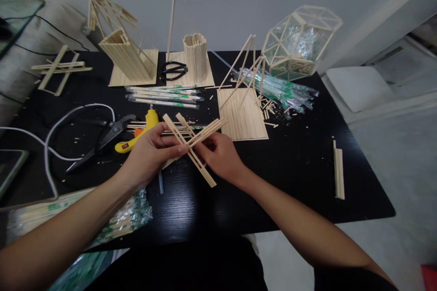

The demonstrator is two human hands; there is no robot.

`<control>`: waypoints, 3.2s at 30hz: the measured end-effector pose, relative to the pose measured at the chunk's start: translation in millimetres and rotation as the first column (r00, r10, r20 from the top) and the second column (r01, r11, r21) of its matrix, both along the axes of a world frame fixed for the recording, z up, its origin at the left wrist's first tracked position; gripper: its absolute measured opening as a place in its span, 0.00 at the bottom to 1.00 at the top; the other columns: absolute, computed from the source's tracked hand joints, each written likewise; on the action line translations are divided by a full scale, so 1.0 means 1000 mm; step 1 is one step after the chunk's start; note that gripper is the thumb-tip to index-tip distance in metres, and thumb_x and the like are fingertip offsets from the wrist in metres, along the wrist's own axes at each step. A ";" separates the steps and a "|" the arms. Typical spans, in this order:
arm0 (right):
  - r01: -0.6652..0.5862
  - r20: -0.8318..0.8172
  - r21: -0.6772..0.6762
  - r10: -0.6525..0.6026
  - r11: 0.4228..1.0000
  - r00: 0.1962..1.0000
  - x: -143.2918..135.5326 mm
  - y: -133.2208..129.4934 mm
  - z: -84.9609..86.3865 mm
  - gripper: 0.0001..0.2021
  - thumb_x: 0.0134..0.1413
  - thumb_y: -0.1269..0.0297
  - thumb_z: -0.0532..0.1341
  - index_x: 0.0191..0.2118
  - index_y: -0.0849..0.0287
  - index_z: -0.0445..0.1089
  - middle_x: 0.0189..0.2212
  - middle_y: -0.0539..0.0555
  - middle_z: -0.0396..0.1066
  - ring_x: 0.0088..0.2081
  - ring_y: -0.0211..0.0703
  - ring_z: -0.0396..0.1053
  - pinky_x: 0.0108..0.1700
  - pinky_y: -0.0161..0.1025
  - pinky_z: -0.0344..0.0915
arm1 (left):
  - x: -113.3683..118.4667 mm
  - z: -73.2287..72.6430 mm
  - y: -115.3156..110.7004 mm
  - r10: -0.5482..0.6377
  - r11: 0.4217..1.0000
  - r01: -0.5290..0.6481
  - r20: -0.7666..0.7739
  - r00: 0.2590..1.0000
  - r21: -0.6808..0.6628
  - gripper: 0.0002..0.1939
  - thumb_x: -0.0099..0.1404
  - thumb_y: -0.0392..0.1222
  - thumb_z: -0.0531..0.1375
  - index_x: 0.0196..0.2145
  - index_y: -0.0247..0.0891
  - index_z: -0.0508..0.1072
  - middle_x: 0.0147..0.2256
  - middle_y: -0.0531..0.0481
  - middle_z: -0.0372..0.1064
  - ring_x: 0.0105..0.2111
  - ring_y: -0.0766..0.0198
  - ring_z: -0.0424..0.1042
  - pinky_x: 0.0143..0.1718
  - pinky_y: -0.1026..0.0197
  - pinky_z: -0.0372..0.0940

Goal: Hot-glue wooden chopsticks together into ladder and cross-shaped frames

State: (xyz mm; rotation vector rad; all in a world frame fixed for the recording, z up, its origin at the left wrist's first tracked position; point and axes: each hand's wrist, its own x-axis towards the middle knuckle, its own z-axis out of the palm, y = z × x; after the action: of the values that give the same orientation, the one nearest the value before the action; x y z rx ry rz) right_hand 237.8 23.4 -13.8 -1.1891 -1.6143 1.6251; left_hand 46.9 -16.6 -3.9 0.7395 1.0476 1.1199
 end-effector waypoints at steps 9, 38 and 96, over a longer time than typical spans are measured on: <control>0.005 0.024 0.121 -0.008 0.993 1.000 0.002 0.005 0.001 0.16 0.60 0.52 0.70 0.34 0.62 0.78 0.29 0.55 0.80 0.30 0.42 0.76 0.31 0.36 0.71 | 0.001 0.000 0.001 0.002 0.999 -0.001 -0.025 1.000 0.039 0.29 0.55 0.37 0.78 0.48 0.36 0.68 0.35 0.48 0.84 0.36 0.63 0.84 0.43 0.65 0.76; 0.055 0.002 0.181 -0.056 0.982 0.998 0.001 0.002 0.000 0.17 0.59 0.49 0.70 0.31 0.60 0.77 0.26 0.52 0.80 0.26 0.40 0.75 0.26 0.34 0.69 | 0.000 0.002 0.000 0.014 0.998 -0.012 -0.040 0.999 0.058 0.28 0.57 0.37 0.77 0.50 0.36 0.70 0.34 0.48 0.84 0.36 0.64 0.83 0.43 0.65 0.76; -0.100 -0.543 -0.269 -0.065 0.958 0.837 0.009 0.005 0.011 0.11 0.53 0.56 0.72 0.37 0.55 0.75 0.34 0.52 0.79 0.36 0.44 0.77 0.47 0.43 0.75 | -0.009 0.015 0.004 -0.055 0.995 0.076 0.288 0.956 -0.061 0.23 0.48 0.45 0.81 0.37 0.37 0.78 0.25 0.53 0.70 0.27 0.66 0.72 0.32 0.65 0.71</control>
State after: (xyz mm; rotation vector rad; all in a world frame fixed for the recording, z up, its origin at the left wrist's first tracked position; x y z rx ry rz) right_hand 247.3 28.4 -2.5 -0.7250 -1.0473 2.0304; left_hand 37.6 -12.3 11.2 0.5325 0.8070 1.0895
